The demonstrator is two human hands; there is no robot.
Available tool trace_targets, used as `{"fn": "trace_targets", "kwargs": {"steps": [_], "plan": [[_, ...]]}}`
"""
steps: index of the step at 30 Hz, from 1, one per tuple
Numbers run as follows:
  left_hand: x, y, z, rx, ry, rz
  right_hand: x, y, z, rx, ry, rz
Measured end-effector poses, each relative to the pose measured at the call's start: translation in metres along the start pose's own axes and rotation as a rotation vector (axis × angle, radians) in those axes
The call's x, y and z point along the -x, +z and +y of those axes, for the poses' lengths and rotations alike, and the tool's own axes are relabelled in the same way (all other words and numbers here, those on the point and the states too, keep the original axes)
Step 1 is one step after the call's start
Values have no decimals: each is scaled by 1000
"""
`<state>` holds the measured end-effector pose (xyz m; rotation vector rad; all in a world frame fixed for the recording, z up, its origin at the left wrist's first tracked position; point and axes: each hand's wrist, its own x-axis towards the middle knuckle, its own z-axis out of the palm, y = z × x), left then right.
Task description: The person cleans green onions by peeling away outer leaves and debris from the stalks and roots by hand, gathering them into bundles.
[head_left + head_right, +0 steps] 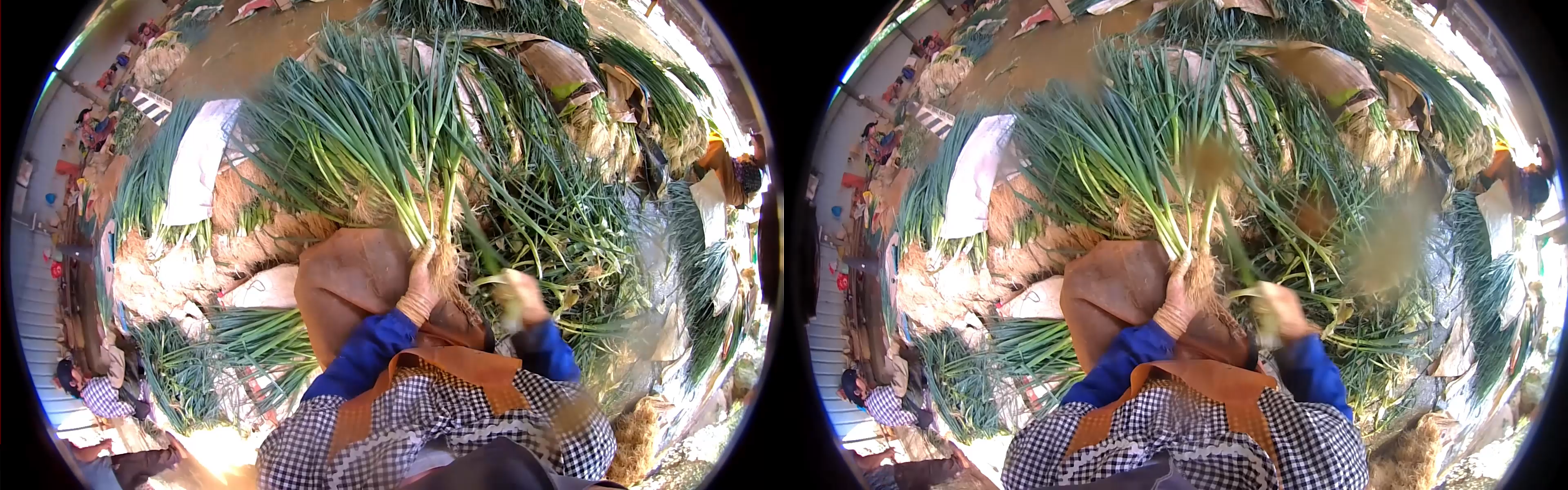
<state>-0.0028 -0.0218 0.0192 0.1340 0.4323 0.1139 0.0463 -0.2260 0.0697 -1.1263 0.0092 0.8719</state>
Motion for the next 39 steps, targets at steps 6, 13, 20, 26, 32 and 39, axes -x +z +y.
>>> {"fn": "trace_targets", "kwargs": {"steps": [6,13,20,26,32,39], "plan": [[1,5,-7,-59,26,-27,36,-127,-93,1455,-315,932],[0,3,-18,-357,208,-73,-74,47,-48,1405,-298,178],[1,-3,-12,-357,201,-35,-53,50,-30,1356,-808,-112],[2,-4,-10,-205,47,-96,-76,-49,-26,1624,-323,285],[8,11,-6,17,-54,-147,-159,28,54,-108,-263,-309],[28,29,13,363,-323,-520,-134,80,47,-42,-491,-146]]}}
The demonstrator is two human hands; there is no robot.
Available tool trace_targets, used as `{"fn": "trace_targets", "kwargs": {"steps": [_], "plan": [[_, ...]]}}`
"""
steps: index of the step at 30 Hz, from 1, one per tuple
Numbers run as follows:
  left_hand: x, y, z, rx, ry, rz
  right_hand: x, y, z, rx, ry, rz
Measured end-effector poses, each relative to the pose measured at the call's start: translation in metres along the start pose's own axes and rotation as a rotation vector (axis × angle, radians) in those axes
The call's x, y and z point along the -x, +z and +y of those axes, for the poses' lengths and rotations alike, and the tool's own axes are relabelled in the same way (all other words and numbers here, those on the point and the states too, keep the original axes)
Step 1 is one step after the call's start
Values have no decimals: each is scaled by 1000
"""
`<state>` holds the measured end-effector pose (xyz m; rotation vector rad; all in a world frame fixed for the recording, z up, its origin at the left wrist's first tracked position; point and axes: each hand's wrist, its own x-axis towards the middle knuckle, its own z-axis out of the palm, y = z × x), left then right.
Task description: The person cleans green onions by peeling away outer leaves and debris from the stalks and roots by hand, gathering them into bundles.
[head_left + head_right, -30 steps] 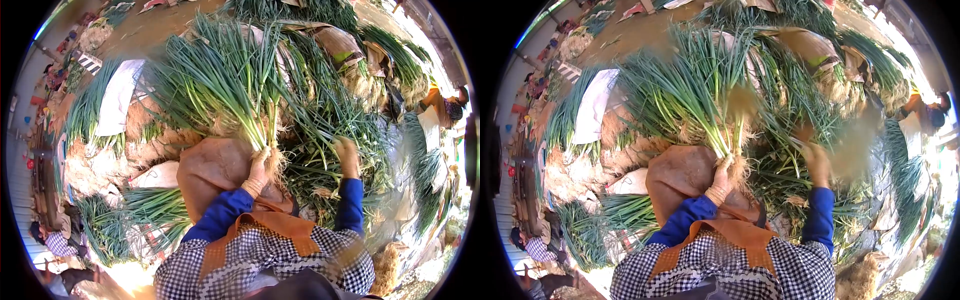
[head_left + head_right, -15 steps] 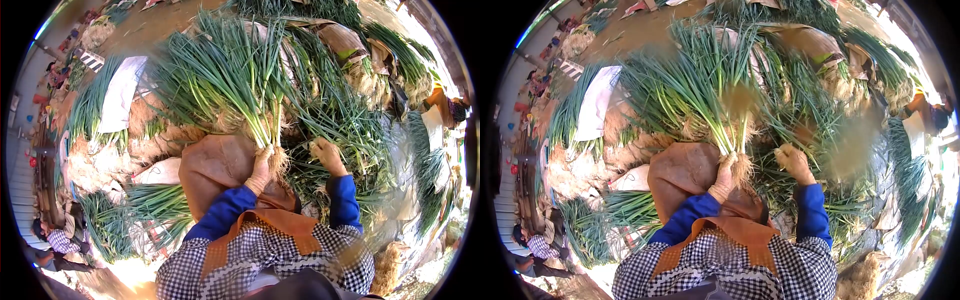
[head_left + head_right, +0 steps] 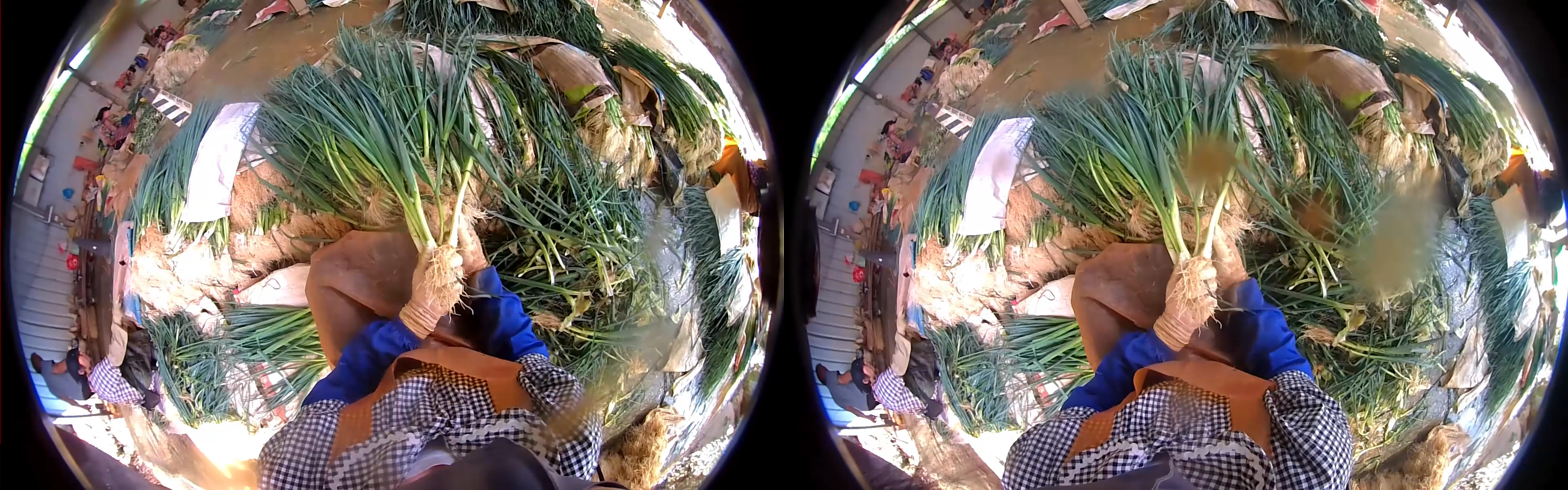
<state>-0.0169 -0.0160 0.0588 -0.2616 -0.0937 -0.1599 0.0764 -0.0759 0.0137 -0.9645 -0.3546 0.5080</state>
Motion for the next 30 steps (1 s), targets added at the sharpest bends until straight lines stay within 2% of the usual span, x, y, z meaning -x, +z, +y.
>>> {"fn": "trace_targets", "kwargs": {"steps": [1,4,6,7,8,9,10,11,12,14,16,18,20,22,24,26,28,30], "plan": [[2,1,2,-18,13,12,1,-6,7,-73,123,0],[3,4,3,-42,20,41,18,14,-25,122,55,165],[5,-1,9,-143,108,165,44,7,-69,713,97,-50],[3,-3,14,-63,69,3,57,-1,-77,655,123,-127],[4,-10,22,-114,74,86,68,-16,-99,850,70,-334],[5,-13,27,-132,50,94,74,-19,-137,671,233,-465],[5,-15,27,-147,29,99,81,-54,-143,406,448,-541],[3,-15,27,-139,21,98,77,-60,-166,525,438,-443],[2,-15,24,-146,37,127,69,-78,-149,611,437,-242],[2,-17,17,-150,48,159,54,-104,-112,1796,-28,-12],[-4,-18,14,-207,151,308,39,-67,-94,552,432,23],[-5,-22,4,-334,298,626,31,-27,-79,678,259,2],[-4,-39,7,-494,341,518,17,-23,-45,521,323,-167],[0,-43,8,-515,321,482,18,-21,-44,481,304,-139],[-4,-36,-1,-693,490,522,25,-10,-61,851,276,-65],[-10,-34,-7,-727,470,607,45,12,-84,985,-1,-125],[-8,-44,-4,-831,451,483,57,2,-91,937,-157,-335],[-7,-44,-3,-830,411,512,64,-14,-128,682,283,-431]]}}
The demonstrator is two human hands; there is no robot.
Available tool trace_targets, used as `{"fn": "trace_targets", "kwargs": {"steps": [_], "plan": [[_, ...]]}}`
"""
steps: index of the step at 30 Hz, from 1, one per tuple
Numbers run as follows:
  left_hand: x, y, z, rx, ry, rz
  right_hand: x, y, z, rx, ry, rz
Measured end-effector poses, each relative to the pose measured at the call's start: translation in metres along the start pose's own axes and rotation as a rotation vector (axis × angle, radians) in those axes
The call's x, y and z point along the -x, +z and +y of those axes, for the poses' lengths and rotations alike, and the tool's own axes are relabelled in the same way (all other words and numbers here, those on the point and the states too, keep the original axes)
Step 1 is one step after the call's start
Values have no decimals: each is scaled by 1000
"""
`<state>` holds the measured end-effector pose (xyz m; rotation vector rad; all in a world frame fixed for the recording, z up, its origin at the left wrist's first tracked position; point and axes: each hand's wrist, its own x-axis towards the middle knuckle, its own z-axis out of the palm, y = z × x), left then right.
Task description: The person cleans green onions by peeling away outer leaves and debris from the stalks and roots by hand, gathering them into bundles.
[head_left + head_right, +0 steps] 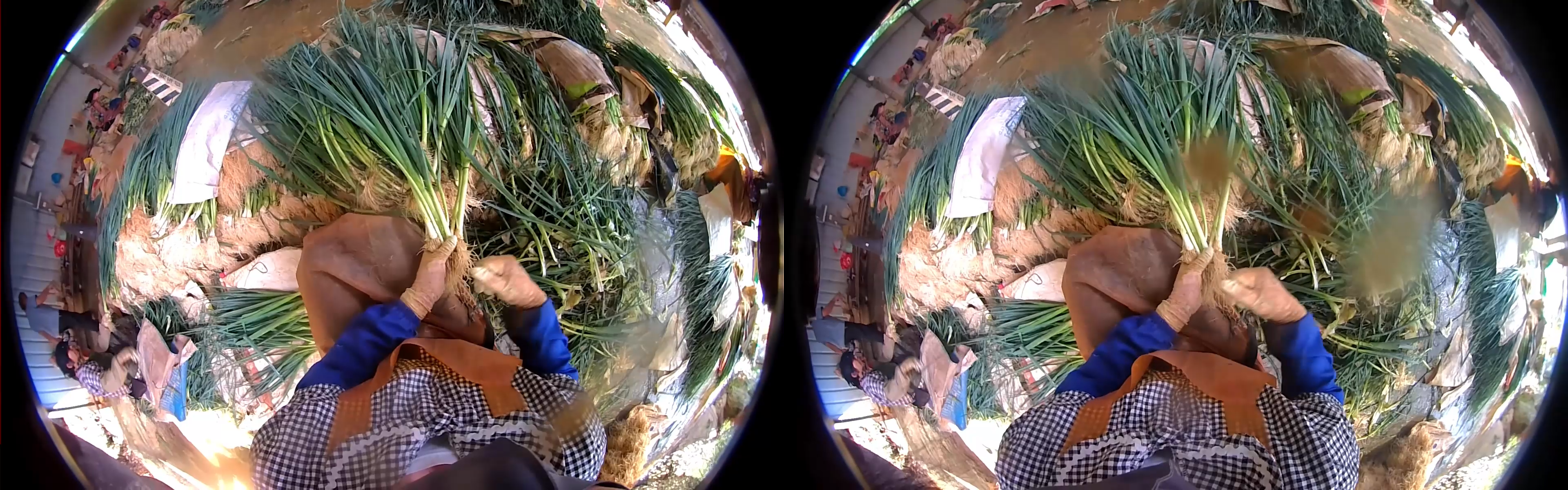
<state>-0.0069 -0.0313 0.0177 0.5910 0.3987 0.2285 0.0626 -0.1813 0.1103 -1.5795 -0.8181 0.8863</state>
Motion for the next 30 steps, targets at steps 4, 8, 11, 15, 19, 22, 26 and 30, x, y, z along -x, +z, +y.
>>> {"fn": "trace_targets", "kwargs": {"steps": [4,8,11,15,19,22,26,30], "plan": [[-2,-2,-3,-105,-58,0,-36,-28,38,129,135,493],[3,0,8,-40,-177,-47,-76,-20,84,-153,176,176],[-3,-9,4,4,-265,20,-88,0,72,-439,213,109],[-1,-3,17,126,-337,61,-78,-2,68,-562,113,213],[-4,2,12,150,-335,17,-71,4,78,-814,65,186],[-6,4,9,187,-398,14,-68,18,72,-998,-36,180],[-8,4,-10,18,-136,37,-65,19,79,-759,33,274],[-12,1,-26,-178,-29,167,-59,13,67,-81,179,460]]}}
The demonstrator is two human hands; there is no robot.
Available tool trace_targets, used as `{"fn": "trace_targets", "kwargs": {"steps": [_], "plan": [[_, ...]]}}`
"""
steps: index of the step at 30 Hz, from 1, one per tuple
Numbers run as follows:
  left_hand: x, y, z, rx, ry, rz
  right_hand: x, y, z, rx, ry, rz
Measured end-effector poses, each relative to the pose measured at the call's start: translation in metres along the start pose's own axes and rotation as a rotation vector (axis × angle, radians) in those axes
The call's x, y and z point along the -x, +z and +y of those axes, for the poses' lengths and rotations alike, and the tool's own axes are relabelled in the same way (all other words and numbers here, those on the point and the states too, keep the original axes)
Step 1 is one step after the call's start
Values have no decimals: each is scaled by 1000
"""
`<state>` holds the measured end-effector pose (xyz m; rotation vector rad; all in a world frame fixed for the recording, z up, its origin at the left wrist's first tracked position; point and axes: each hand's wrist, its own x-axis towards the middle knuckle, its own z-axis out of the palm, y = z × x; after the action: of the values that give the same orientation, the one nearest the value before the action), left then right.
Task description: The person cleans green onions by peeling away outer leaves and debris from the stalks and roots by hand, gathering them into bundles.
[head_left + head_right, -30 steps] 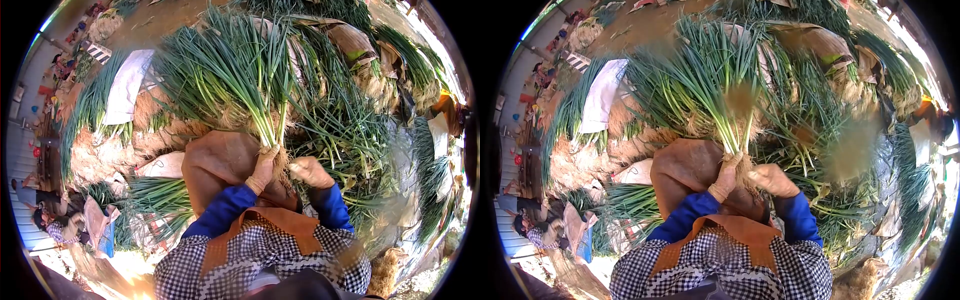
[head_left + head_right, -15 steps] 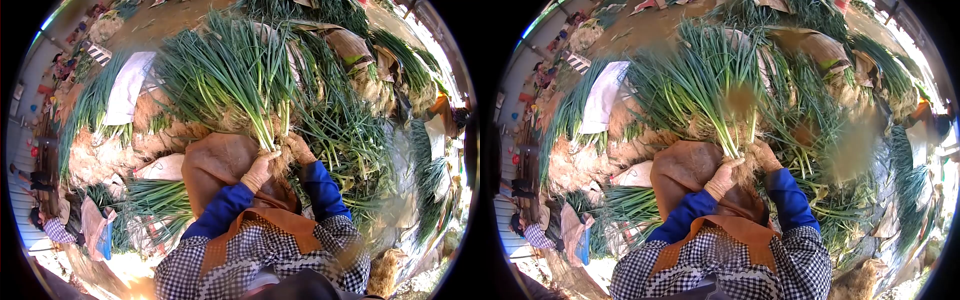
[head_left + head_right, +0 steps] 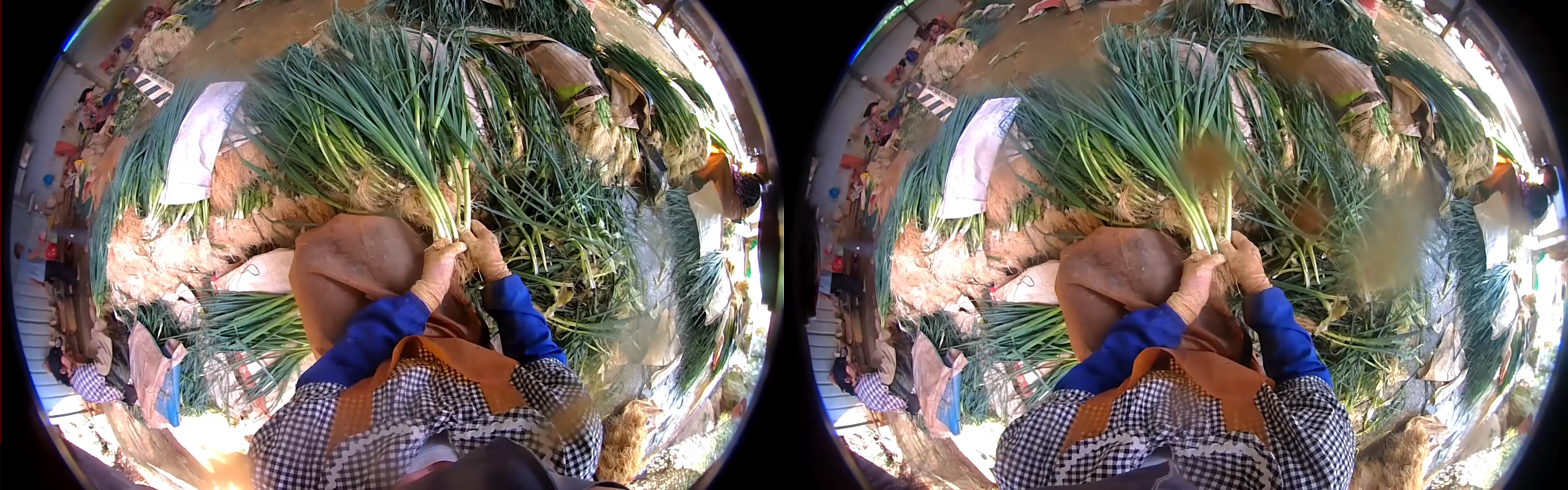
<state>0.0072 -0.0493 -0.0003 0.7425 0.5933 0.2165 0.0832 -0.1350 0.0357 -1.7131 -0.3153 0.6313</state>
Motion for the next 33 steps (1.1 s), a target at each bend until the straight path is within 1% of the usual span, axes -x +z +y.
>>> {"fn": "trace_targets", "kwargs": {"steps": [2,3,4,5,6,7,8,10,11,12,13,14,16,17,18,19,20,22,23,25,26,28,29,30,31,32,33], "plan": [[-10,-5,1,130,-108,-106,-5,1,15,-19,-31,31],[-8,-5,2,197,-159,-90,-8,3,26,-45,-63,59],[-7,-7,3,194,-162,-88,-12,3,36,-48,-59,60],[-4,-9,7,220,-144,-173,-19,-2,45,-410,-69,32],[2,-4,21,247,-124,-260,-23,-7,38,-771,-81,3],[13,-2,34,225,-60,-249,-26,-22,32,-871,52,98],[16,-3,38,270,-25,-279,-20,-27,9,-884,154,222],[19,-7,46,413,-251,-287,-21,-30,22,-1201,123,-127],[21,-9,39,458,-352,-239,-3,-27,-4,-1066,87,-354],[17,-8,35,495,-444,-203,-5,-14,-1,-984,76,-247],[19,-3,25,448,-400,-261,-9,-15,16,-868,89,-291],[18,-5,20,366,-411,-293,-13,-19,30,-751,103,-334],[18,-3,18,323,-380,-205,-20,-23,37,-747,147,-333],[18,-4,14,324,-380,-200,-23,-24,29,-454,109,-281],[18,-4,9,234,-271,-184,-22,-24,21,-161,69,-223],[17,-5,5,143,-163,-173,-19,-19,16,73,48,-99],[17,-4,4,141,-166,-179,-15,-20,-8,656,-3,-5],[17,-3,3,-47,-116,-121,-18,-19,-1,797,-198,45],[18,-3,3,-50,-115,-123,-15,-17,-9,795,-200,48],[20,-1,6,-20,-85,-114,-4,-11,-31,1040,-274,36],[22,2,10,-20,-83,-116,2,-7,-30,1032,-373,49],[26,6,22,211,-207,-134,11,-18,-18,714,-517,-45],[22,2,24,187,-255,-143,20,-36,-38,398,-215,-251],[18,-2,26,182,-251,-145,10,-48,-31,-37,-402,-219],[17,-5,25,249,-354,-163,-6,-65,-27,251,-346,-11],[16,-8,28,309,-456,-183,-24,-75,-40,533,-284,204],[20,-4,39,357,-506,-246,-40,-75,-40,834,-456,362]]}}
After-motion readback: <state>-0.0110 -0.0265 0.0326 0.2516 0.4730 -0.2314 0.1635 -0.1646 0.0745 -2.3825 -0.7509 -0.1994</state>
